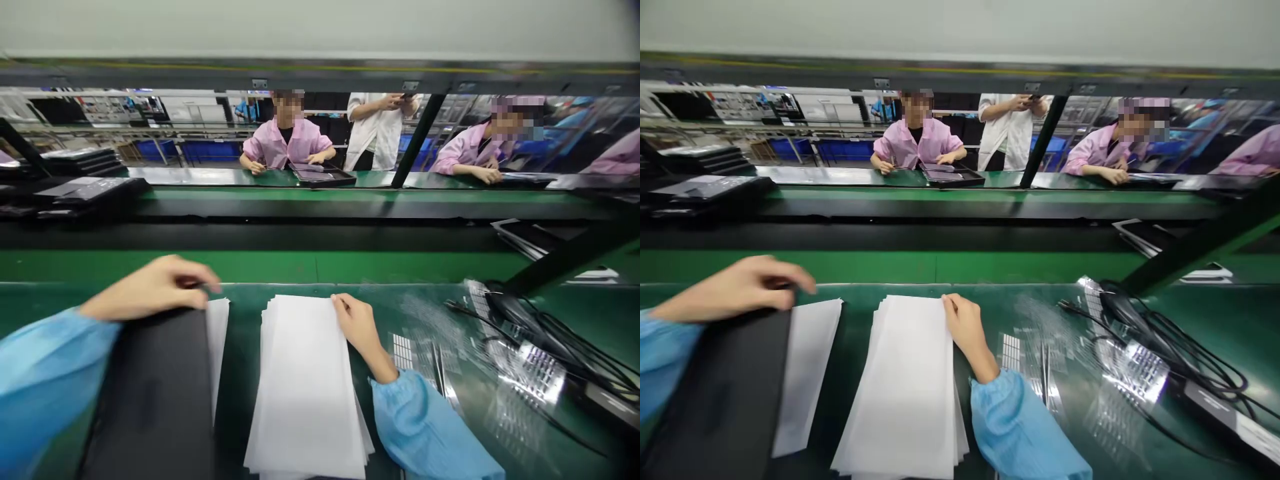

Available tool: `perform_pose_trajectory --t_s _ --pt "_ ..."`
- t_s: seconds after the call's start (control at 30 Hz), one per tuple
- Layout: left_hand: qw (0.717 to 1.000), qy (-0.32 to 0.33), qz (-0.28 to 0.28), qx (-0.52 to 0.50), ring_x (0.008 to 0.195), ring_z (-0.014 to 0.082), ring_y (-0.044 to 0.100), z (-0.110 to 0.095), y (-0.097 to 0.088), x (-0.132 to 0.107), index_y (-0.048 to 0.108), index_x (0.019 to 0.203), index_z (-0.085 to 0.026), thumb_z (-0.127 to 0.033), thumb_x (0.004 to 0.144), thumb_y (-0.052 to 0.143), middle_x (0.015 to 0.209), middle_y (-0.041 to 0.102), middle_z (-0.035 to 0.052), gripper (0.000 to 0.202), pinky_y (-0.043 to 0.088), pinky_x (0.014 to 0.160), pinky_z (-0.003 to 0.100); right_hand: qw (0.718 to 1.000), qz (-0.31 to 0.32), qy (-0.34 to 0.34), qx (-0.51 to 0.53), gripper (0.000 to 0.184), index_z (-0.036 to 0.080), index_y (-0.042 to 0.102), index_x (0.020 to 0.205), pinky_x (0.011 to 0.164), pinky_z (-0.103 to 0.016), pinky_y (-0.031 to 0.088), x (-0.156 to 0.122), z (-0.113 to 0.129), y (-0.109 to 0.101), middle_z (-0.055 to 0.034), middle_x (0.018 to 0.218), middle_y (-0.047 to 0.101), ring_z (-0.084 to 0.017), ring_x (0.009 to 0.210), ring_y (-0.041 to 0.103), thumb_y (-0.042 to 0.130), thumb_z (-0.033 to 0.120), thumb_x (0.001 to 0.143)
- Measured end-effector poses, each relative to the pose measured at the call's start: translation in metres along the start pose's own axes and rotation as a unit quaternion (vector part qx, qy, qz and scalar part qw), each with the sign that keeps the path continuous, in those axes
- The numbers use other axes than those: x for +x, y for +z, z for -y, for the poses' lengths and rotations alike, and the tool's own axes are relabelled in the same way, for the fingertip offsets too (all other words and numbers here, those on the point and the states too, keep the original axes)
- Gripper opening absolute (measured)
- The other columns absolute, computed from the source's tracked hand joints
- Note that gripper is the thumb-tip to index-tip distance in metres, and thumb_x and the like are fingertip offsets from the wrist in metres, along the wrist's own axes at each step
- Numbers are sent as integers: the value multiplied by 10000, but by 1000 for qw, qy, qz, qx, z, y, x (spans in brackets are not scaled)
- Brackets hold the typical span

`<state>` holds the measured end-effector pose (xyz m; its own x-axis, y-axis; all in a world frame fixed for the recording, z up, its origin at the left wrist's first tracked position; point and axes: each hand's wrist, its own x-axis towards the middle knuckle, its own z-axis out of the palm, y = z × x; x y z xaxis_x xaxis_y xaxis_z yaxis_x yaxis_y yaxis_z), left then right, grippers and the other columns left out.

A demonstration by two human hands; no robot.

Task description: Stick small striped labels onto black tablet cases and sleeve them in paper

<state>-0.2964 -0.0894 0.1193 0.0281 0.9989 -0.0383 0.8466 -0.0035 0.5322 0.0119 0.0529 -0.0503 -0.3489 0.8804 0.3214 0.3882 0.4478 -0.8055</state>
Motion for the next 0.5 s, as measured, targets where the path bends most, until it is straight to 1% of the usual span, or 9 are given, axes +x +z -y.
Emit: perform_pose_trajectory --t_s 0.03,0.07,0.13,0.2,0.27,0.3,0.37,0.43,0.5 --pt "997 40 61 3 732 148 594 -19 9 24 714 874 -179 -459 760 599 824 705 -9 323 424 667 218 1000 6 11 19 352 161 680 719 540 -237 337 1 -2 1 9 539 550 -129 509 467 485 413 869" --pt "993 75 93 -2 692 119 576 -38 24 48 712 868 -195 -452 764 612 779 693 -32 295 411 659 197 999 10 24 38 361 158 676 711 529 -236 335 2 -4 2 7 540 548 -129 510 463 492 430 862" --pt "975 148 168 -9 672 107 560 -69 65 95 698 924 -193 -490 763 634 812 685 -26 344 395 614 189 995 11 53 79 416 157 649 660 488 -233 323 2 -9 1 8 512 518 -125 487 439 483 484 856" --pt "962 186 199 -5 646 106 557 -89 109 131 691 923 -215 -534 711 683 778 671 -35 384 383 567 188 989 6 83 123 478 162 606 608 443 -229 315 1 -12 0 12 479 479 -121 455 418 457 547 849" --pt "954 211 211 14 611 111 552 -99 142 151 687 840 -220 -556 659 723 702 644 -38 384 375 540 198 980 -4 114 164 502 171 569 596 400 -226 307 1 -13 -2 28 441 426 -114 413 391 439 591 838" --pt "954 218 205 27 604 120 552 -100 152 155 681 809 -217 -565 639 736 682 632 -32 391 380 544 210 975 -9 128 183 505 174 558 603 380 -223 300 1 -13 -2 38 431 400 -106 392 369 434 606 832" --pt "963 212 157 59 681 166 576 -97 156 149 670 837 -201 -592 668 700 756 637 14 427 419 618 251 964 -20 154 216 506 171 570 660 343 -215 278 2 -14 -2 50 448 390 -90 365 331 429 628 824" --pt "977 180 64 90 894 240 577 -83 144 126 638 990 -173 -606 792 556 961 625 95 483 434 792 333 955 -30 171 242 514 158 601 742 322 -206 266 4 -16 -1 42 499 433 -77 361 320 436 639 814" --pt "984 113 -50 124 1074 283 506 -58 126 86 577 1106 -143 -556 899 382 1114 564 149 502 372 937 410 948 -38 180 260 515 147 624 796 314 -201 267 5 -19 0 27 541 476 -73 366 334 462 635 801"
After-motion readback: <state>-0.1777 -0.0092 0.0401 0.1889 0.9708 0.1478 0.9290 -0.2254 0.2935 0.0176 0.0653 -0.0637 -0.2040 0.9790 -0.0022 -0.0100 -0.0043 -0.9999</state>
